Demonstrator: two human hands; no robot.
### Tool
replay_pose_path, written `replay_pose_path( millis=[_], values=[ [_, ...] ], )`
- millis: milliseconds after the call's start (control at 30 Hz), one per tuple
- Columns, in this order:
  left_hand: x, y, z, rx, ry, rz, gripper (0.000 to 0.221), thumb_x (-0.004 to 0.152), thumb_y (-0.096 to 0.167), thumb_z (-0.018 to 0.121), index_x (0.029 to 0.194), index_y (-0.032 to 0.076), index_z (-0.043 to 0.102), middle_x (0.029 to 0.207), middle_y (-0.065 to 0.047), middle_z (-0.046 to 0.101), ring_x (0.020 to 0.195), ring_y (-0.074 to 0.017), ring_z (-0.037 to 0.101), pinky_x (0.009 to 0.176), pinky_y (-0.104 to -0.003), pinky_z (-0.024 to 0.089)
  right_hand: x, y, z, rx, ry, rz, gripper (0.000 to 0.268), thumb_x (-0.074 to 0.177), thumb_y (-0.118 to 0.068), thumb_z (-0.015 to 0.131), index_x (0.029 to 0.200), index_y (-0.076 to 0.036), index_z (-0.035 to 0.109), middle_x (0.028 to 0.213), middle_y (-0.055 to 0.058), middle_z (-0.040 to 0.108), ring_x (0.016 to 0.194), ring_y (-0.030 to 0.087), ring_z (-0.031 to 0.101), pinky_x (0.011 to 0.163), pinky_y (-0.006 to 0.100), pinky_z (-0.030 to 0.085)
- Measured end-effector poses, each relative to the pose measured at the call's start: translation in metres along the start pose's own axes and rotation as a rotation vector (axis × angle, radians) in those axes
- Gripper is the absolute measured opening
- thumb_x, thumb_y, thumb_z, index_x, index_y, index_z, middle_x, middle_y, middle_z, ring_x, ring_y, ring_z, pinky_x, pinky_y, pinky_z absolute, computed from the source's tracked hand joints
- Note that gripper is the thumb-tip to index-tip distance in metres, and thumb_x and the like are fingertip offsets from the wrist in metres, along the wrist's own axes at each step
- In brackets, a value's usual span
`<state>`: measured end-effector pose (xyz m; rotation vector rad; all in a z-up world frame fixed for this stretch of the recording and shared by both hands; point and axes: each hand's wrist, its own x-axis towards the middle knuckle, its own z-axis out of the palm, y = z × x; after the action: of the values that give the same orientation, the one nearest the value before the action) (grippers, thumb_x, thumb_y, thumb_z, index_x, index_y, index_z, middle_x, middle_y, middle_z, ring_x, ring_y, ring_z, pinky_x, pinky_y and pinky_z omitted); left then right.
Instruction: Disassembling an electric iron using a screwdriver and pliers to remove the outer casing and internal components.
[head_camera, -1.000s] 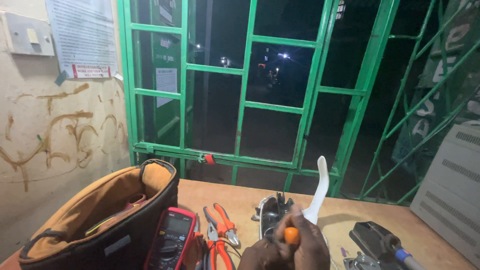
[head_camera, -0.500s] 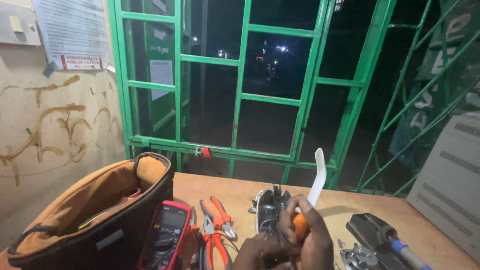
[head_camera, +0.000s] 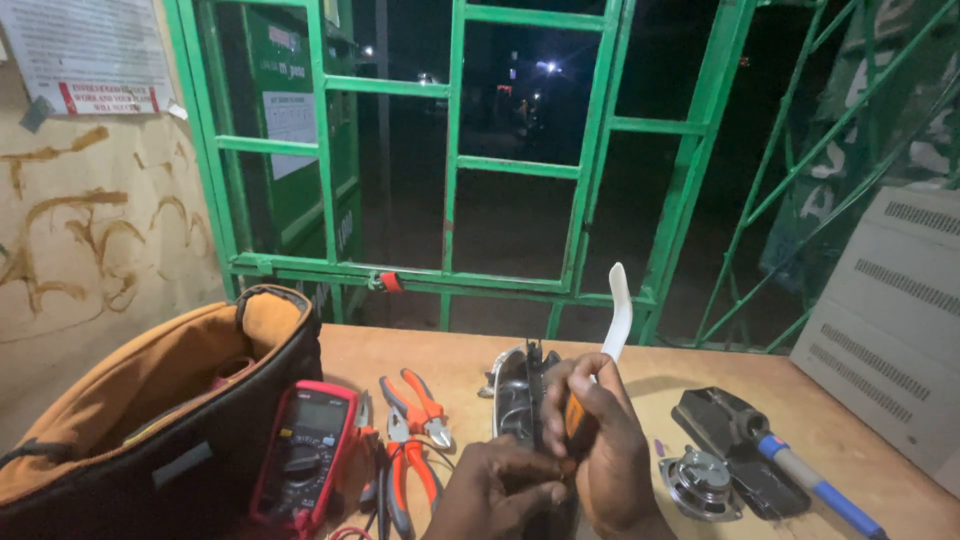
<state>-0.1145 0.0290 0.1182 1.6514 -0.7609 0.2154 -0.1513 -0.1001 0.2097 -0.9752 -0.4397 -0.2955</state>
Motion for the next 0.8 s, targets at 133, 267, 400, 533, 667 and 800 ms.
replay_pose_path(
  millis=[133,267,400,533,667,800],
  values=[
    [0.001,0.008,-0.001,0.022,0.078,-0.096,0.017,0.071,0.029,0.092,0.083,0.017,0.089,0.074,-0.001,0.072,0.067,-0.0111,0.067,0.062,-0.026,0.05,0.004,0.003,-0.007,-0.131,0.12,0.17,0.041,0.102,-0.042,0.052,0.086,-0.004,0.058,0.07,0.013,0.054,0.058,0.02,0.046,0.048,0.032,0.035],
    [-0.001,0.019,-0.002,0.081,0.011,-0.094,0.019,0.072,0.03,0.086,0.089,0.023,0.087,0.08,-0.001,0.07,0.074,-0.0125,0.066,0.07,-0.028,0.049,0.0,0.008,0.0,0.085,0.005,0.14,0.057,0.105,-0.052,0.044,0.081,-0.001,0.052,0.045,0.007,0.037,0.033,0.011,0.027,0.032,0.024,0.02],
    [-0.001,0.017,-0.005,0.082,-0.084,-0.026,0.025,0.088,0.034,0.076,0.11,0.024,0.084,0.085,-0.001,0.063,0.083,-0.013,0.062,0.071,-0.027,0.047,-0.001,0.006,-0.002,0.167,-0.049,0.047,0.033,0.098,-0.039,0.056,0.091,-0.007,0.049,0.065,0.008,0.047,0.038,0.007,0.028,0.034,0.022,0.023],
    [0.002,0.005,-0.003,0.01,-0.024,0.089,0.018,0.085,0.029,0.081,0.094,0.015,0.085,0.082,-0.004,0.076,0.079,-0.0141,0.069,0.074,-0.029,0.052,0.002,0.004,-0.003,-0.048,0.019,0.049,0.041,0.103,-0.039,0.049,0.082,-0.005,0.049,0.073,0.014,0.052,0.05,0.017,0.043,0.045,0.028,0.034],
    [0.0,0.003,0.003,0.06,0.043,0.037,0.02,0.079,0.036,0.084,0.089,0.018,0.084,0.081,0.0,0.069,0.077,-0.0139,0.068,0.071,-0.029,0.05,0.003,0.008,-0.009,-0.012,-0.01,0.105,0.068,0.103,-0.064,0.037,0.072,-0.004,0.048,0.053,0.009,0.04,0.04,0.014,0.029,0.038,0.027,0.023],
    [0.001,0.017,-0.007,0.151,-0.152,0.18,0.024,0.095,0.037,0.068,0.107,0.021,0.081,0.08,-0.001,0.067,0.086,-0.0173,0.057,0.075,-0.034,0.045,0.003,0.002,-0.007,0.074,-0.144,0.094,0.039,0.099,-0.04,0.051,0.084,-0.003,0.047,0.041,0.003,0.032,0.032,0.01,0.021,0.033,0.025,0.018]
  ],
)
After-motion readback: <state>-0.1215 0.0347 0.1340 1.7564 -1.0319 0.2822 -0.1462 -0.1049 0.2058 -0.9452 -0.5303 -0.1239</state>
